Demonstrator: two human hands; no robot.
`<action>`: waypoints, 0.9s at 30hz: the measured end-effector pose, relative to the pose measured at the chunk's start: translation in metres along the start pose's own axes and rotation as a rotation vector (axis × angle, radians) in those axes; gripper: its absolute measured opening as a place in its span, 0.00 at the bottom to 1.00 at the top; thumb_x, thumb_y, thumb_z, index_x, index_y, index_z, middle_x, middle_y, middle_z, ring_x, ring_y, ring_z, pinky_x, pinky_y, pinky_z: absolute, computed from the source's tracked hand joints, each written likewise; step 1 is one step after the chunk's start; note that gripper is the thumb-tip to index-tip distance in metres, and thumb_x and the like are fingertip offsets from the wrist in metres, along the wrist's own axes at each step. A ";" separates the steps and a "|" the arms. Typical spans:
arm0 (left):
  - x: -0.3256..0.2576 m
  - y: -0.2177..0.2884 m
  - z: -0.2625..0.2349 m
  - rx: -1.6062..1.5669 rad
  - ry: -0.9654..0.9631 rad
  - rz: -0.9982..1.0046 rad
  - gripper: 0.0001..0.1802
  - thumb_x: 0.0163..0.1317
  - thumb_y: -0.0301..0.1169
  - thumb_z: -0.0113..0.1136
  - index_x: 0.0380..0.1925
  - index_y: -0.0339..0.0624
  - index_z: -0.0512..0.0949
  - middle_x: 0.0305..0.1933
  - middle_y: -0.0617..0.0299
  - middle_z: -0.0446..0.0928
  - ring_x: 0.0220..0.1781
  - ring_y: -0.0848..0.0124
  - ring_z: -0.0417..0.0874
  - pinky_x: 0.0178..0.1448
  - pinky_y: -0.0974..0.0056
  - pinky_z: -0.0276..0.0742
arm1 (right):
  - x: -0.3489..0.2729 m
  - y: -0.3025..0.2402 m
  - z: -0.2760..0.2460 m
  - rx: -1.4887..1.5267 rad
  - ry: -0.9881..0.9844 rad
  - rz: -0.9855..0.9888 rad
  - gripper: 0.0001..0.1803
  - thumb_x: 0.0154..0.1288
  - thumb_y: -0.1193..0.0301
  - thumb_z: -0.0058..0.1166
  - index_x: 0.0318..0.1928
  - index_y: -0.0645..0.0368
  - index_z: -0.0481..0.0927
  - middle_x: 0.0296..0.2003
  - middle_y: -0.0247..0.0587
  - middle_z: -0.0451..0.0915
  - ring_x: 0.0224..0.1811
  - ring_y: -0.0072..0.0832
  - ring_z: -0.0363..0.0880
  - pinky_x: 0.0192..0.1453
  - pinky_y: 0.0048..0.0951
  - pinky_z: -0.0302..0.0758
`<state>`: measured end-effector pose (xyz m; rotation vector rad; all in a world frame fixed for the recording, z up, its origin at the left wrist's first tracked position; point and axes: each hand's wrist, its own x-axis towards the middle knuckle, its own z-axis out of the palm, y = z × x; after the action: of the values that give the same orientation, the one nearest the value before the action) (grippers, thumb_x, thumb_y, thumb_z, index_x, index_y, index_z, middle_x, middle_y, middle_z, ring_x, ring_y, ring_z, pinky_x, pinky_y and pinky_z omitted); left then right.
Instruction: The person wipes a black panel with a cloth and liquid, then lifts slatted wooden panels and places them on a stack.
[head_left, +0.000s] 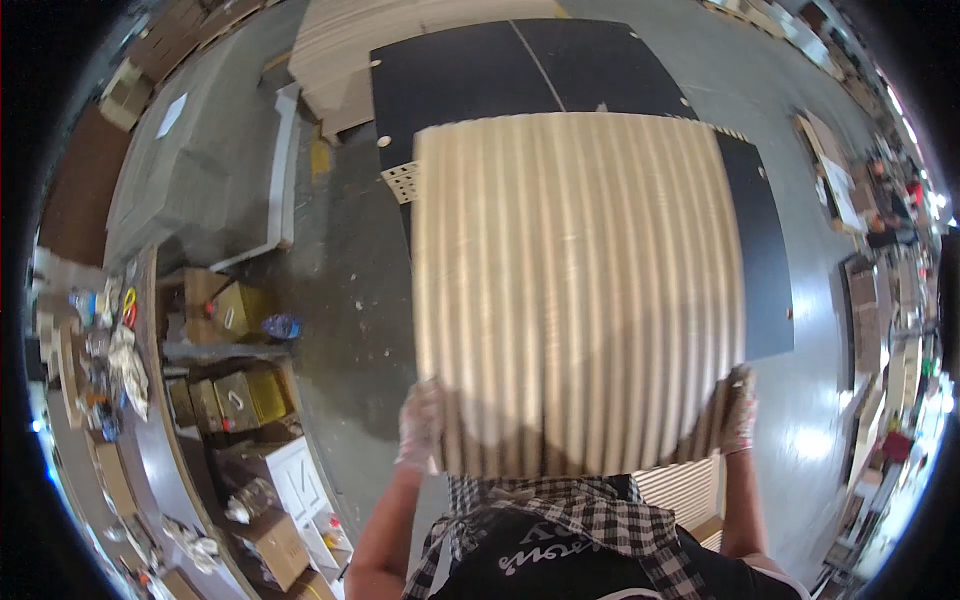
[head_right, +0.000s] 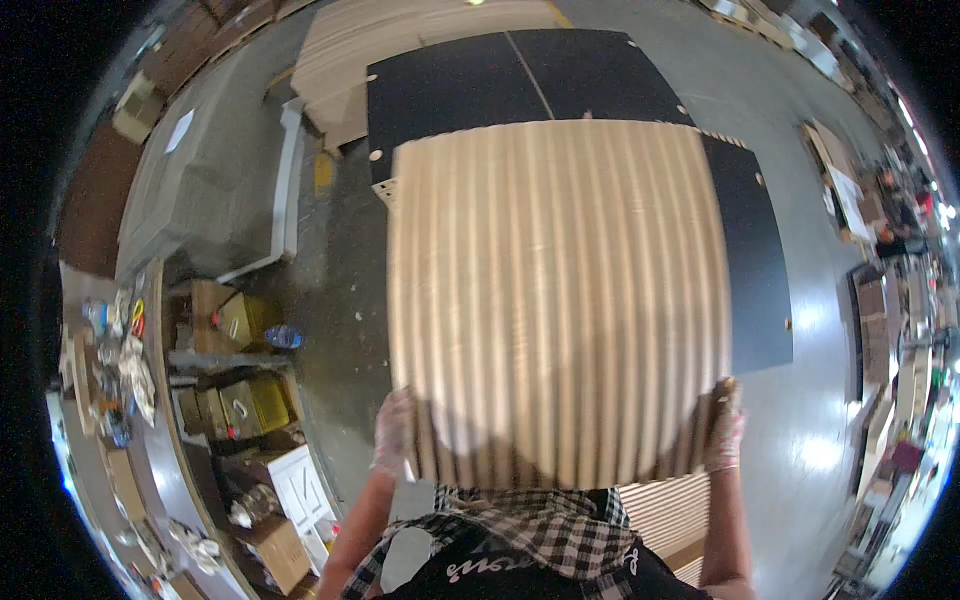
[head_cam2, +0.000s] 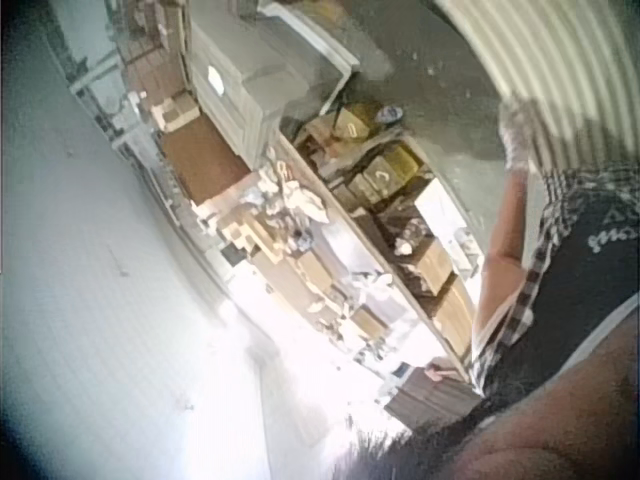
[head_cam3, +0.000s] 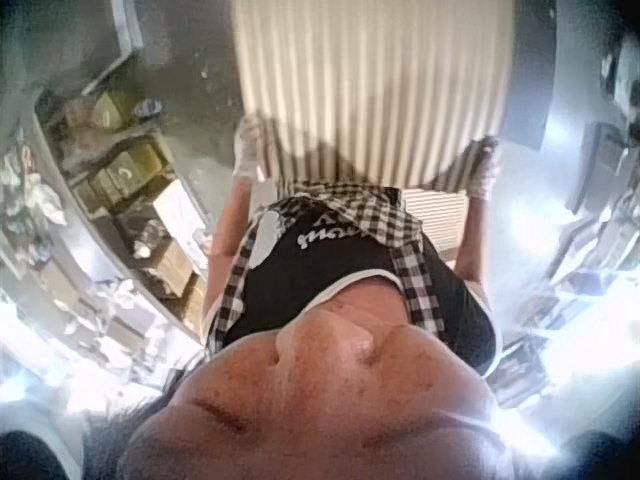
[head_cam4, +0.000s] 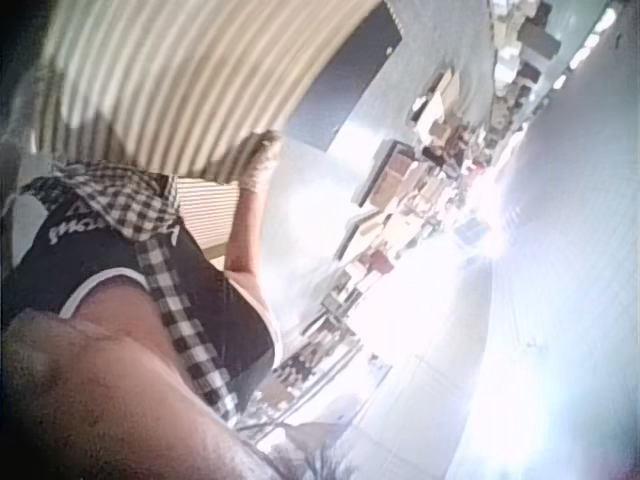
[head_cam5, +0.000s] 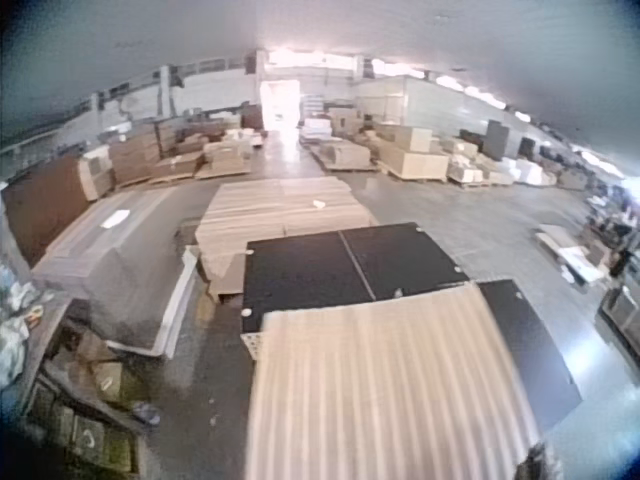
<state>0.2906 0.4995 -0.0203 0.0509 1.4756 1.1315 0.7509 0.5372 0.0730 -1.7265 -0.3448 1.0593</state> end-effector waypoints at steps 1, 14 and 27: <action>0.013 -0.016 -0.056 0.187 -0.137 0.286 0.14 0.65 0.35 0.41 0.45 0.40 0.71 0.30 0.74 0.70 0.25 0.84 0.68 0.29 0.77 0.69 | -0.010 0.029 0.004 -0.047 -0.036 0.008 0.25 0.59 0.48 0.44 0.40 0.58 0.74 0.30 0.34 0.73 0.31 0.23 0.70 0.32 0.27 0.70; -0.007 -0.061 -0.246 0.167 0.530 0.014 0.33 0.61 0.56 0.36 0.53 0.39 0.65 0.50 0.57 0.70 0.48 0.66 0.74 0.52 0.61 0.73 | -0.042 0.263 0.079 -1.073 -0.314 -0.174 0.18 0.64 0.62 0.34 0.39 0.61 0.73 0.32 0.56 0.76 0.34 0.50 0.74 0.38 0.43 0.70; 0.215 -0.152 -0.062 0.172 0.378 0.113 0.30 0.64 0.48 0.36 0.58 0.37 0.58 0.53 0.58 0.67 0.47 0.68 0.73 0.48 0.66 0.73 | 0.192 0.300 0.114 -0.943 0.023 -0.541 0.26 0.63 0.51 0.35 0.40 0.60 0.75 0.39 0.56 0.75 0.43 0.52 0.71 0.46 0.42 0.68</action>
<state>0.2654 0.5147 -0.2896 0.0413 1.9260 1.1435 0.6955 0.6079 -0.2897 -2.2374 -1.3728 0.4734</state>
